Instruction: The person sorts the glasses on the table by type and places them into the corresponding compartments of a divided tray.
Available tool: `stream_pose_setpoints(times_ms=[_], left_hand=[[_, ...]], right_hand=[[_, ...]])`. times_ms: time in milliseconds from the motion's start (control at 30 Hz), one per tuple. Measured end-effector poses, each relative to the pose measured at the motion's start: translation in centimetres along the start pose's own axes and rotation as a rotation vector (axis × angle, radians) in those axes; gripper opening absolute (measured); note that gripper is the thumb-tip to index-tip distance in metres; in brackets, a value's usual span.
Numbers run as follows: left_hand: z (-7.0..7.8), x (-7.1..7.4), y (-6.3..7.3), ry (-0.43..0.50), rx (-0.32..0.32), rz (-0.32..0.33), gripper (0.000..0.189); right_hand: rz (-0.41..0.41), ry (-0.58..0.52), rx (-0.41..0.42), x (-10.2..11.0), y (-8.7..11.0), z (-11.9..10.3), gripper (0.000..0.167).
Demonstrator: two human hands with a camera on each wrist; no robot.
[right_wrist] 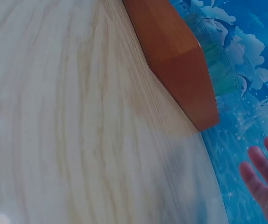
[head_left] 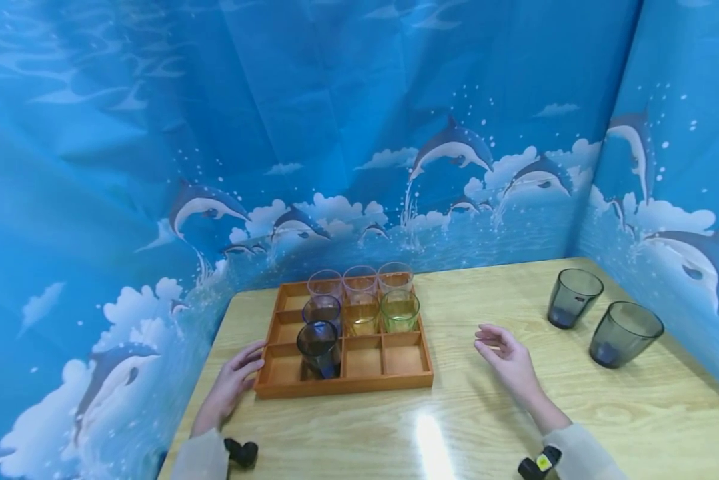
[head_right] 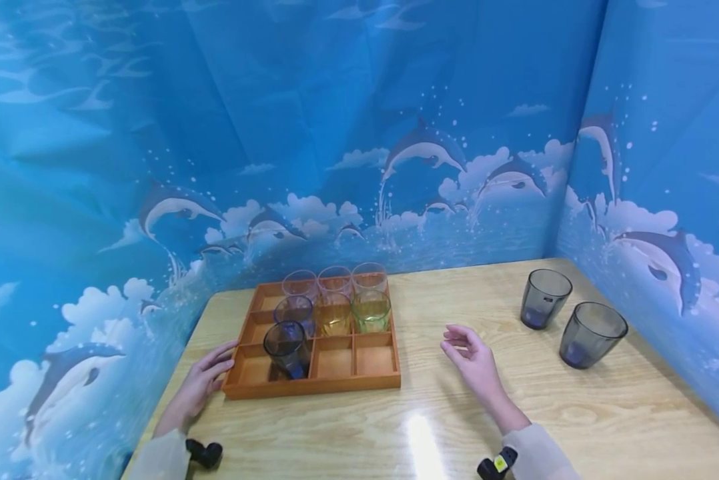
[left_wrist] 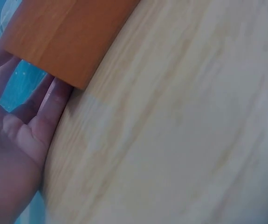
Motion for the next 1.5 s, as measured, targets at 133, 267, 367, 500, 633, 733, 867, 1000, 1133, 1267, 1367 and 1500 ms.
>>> stream_pose_setpoints(times_ms=[133, 267, 367, 500, 633, 733, 867, 1000, 1133, 1267, 1367, 1500], left_hand=[[0.1, -0.1, 0.0, -0.011, -0.003, 0.003, 0.056], [0.2, 0.0, 0.0, -0.012, -0.006, 0.007, 0.056], [0.2, -0.1, 0.1, 0.003, -0.006, -0.001, 0.056], [0.1, 0.0, 0.1, 0.012, -0.005, -0.007, 0.056], [0.0, 0.2, 0.0, 0.013, 0.000, 0.001, 0.055], [0.0, 0.2, 0.0, 0.007, 0.005, 0.004, 0.055], [-0.1, 0.1, -0.1, -0.010, 0.009, 0.006, 0.057], [-0.1, 0.1, -0.1, -0.010, 0.014, 0.011, 0.058], [0.0, 0.0, 0.0, -0.003, 0.009, 0.009, 0.057], [0.0, 0.0, 0.0, -0.005, 0.004, 0.009, 0.057], [0.0, 0.0, 0.1, -0.007, 0.009, 0.010, 0.058], [0.0, 0.0, 0.1, -0.004, 0.013, 0.008, 0.059]], right_hand=[[0.029, 0.044, -0.020, 1.4, 0.0, 0.5, 0.036], [0.073, 0.082, -0.034, 2.9, 0.0, 1.0, 0.035], [0.113, 0.097, -0.029, 4.1, 0.0, 0.9, 0.034], [0.158, 0.126, -0.020, 5.7, -0.1, 0.8, 0.032], [0.176, 0.191, -0.032, 7.0, 0.1, 1.5, 0.036], [0.195, 0.222, -0.048, 8.0, 0.4, 2.0, 0.037], [0.280, 0.199, -0.080, 9.5, 0.8, 2.3, 0.033], [0.414, 0.141, -0.106, 11.1, 1.1, 2.4, 0.031], [0.528, 0.125, -0.090, 12.8, 1.6, 2.5, 0.033], [0.623, 0.038, -0.104, 14.4, 2.1, 2.8, 0.041], [0.700, -0.032, -0.155, 15.6, 2.5, 3.1, 0.050], [0.784, -0.011, -0.263, 17.0, 2.8, 3.4, 0.060]])
Point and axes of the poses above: each hand's wrist, its own y-axis away from the middle knuckle, its own x-axis out of the back of the hand, z = x × y, the point moved 7 cm from there along -y, towards the middle knuckle, and after that the axes turned 7 degrees about z, right-handed, at the moved point
